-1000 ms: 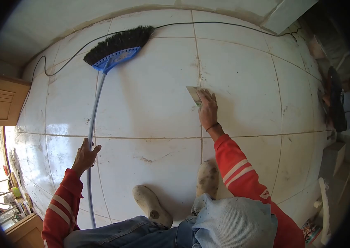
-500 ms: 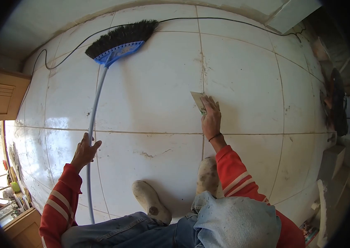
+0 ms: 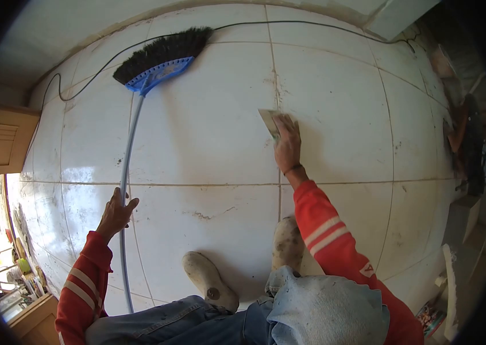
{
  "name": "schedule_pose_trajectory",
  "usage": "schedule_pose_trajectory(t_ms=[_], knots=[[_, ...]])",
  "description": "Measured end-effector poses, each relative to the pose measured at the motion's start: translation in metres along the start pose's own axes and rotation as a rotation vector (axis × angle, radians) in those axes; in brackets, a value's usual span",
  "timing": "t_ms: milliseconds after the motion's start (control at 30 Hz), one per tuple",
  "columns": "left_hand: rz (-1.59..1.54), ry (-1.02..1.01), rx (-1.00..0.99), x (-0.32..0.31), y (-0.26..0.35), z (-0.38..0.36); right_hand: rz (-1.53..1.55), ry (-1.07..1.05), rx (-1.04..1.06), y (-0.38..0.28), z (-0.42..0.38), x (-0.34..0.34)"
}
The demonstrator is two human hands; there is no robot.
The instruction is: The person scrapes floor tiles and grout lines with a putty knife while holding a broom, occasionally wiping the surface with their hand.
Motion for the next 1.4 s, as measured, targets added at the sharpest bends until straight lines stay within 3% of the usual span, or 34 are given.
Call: schedule_pose_trajectory(t_ms=[100,167,300,567,667,767,900,1000,1100,1167,1300,1400], knots=[[0.006,0.017,-0.004,-0.001,-0.004,0.004,0.039,0.075,0.008,0.009,0.029,-0.006],[-0.009,0.002,0.017,-0.001,-0.004,0.005,0.068,-0.003,-0.035,0.007,0.035,0.001],[-0.025,0.014,-0.017,0.000,0.005,-0.002,0.025,-0.046,-0.013,0.002,-0.008,0.012],[-0.016,0.019,0.003,-0.001,-0.004,0.008,0.163,0.000,-0.055,0.008,0.021,0.010],[-0.041,0.042,-0.038,0.000,0.005,0.000,0.120,-0.033,-0.024,0.017,-0.003,0.004],[-0.040,0.017,0.017,-0.003,0.007,0.000,0.111,0.032,0.033,0.017,0.024,0.000],[-0.032,0.006,0.014,0.000,-0.004,0.008,0.201,-0.018,-0.110,0.011,0.025,0.005],[-0.068,0.111,-0.022,-0.003,-0.003,0.003,0.109,-0.019,-0.060,0.010,0.000,0.003],[-0.028,-0.010,0.031,-0.001,-0.001,0.007,0.073,0.031,-0.059,0.011,0.009,0.001],[-0.010,-0.041,0.073,0.003,-0.001,0.007,0.212,0.020,-0.197,0.010,0.031,-0.001],[-0.037,0.033,0.001,0.001,-0.004,0.008,0.154,-0.030,-0.047,0.008,-0.012,0.017],[-0.021,-0.020,0.042,0.005,0.005,-0.001,0.184,-0.056,-0.058,-0.003,-0.053,0.034]])
Point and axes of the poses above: each hand's wrist, its own z-axis towards the middle knuckle, its own x-axis out of the back of the hand, y = z × x, the point moved 2 cm from there along z, towards the middle knuckle, and after that the axes turned 5 degrees about -z, right-handed, at the moved point
